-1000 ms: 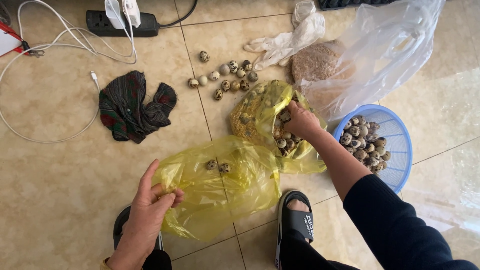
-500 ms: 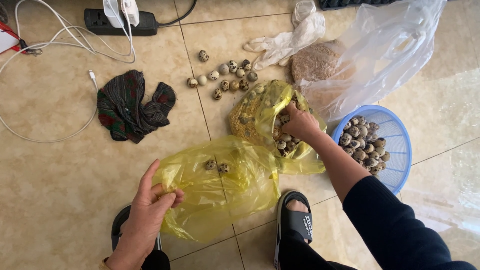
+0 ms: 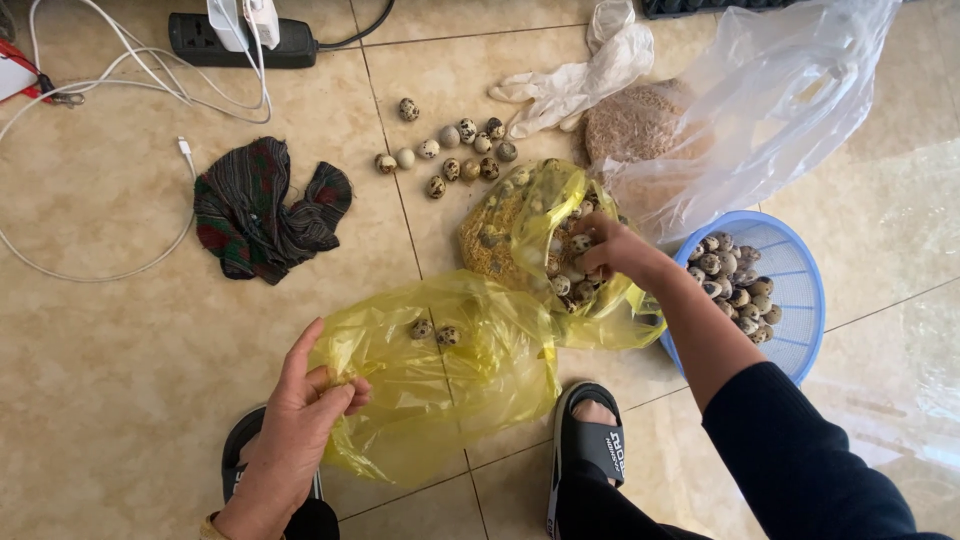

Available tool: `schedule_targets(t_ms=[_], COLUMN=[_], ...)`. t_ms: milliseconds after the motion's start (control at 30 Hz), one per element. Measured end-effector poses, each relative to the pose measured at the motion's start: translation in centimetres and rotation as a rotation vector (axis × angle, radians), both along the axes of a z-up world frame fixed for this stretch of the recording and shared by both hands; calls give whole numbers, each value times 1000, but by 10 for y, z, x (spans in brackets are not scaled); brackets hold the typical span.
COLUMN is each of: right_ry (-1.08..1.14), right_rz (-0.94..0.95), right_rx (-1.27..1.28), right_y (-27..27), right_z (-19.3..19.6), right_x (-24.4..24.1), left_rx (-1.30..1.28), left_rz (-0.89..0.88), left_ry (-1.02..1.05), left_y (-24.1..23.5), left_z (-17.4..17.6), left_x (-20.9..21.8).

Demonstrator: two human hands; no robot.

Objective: Sorting and bagging quail eggs from a pile on the floor into a yellow plastic bag.

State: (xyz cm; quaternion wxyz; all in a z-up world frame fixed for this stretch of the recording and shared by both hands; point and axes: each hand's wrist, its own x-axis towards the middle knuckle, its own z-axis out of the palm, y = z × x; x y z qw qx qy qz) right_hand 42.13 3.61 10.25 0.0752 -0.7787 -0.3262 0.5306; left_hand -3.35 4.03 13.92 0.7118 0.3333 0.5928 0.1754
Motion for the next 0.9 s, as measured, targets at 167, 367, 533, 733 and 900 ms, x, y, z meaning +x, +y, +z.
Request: schedule_targets(t_ms=[167, 367, 533, 733, 900], right_ry=[791, 914, 884, 1094, 994], right_rz=[-547, -637, -550, -224, 113], right_rx=[253, 278, 308, 481, 376], right_y=[-33, -39, -31, -14, -11], right_z=[-30, -41, -22, 49, 58], right_x=[35, 26, 18, -23, -149], left_rx=[-15, 12, -36, -113, 114], left_rz=[-35, -13, -19, -10, 33], left_ry=[33, -5, 28, 57, -182], left_y=[1, -4, 3, 12, -8], left_z=[8, -7, 16, 56, 10], left_x=[4, 1, 8, 14, -2])
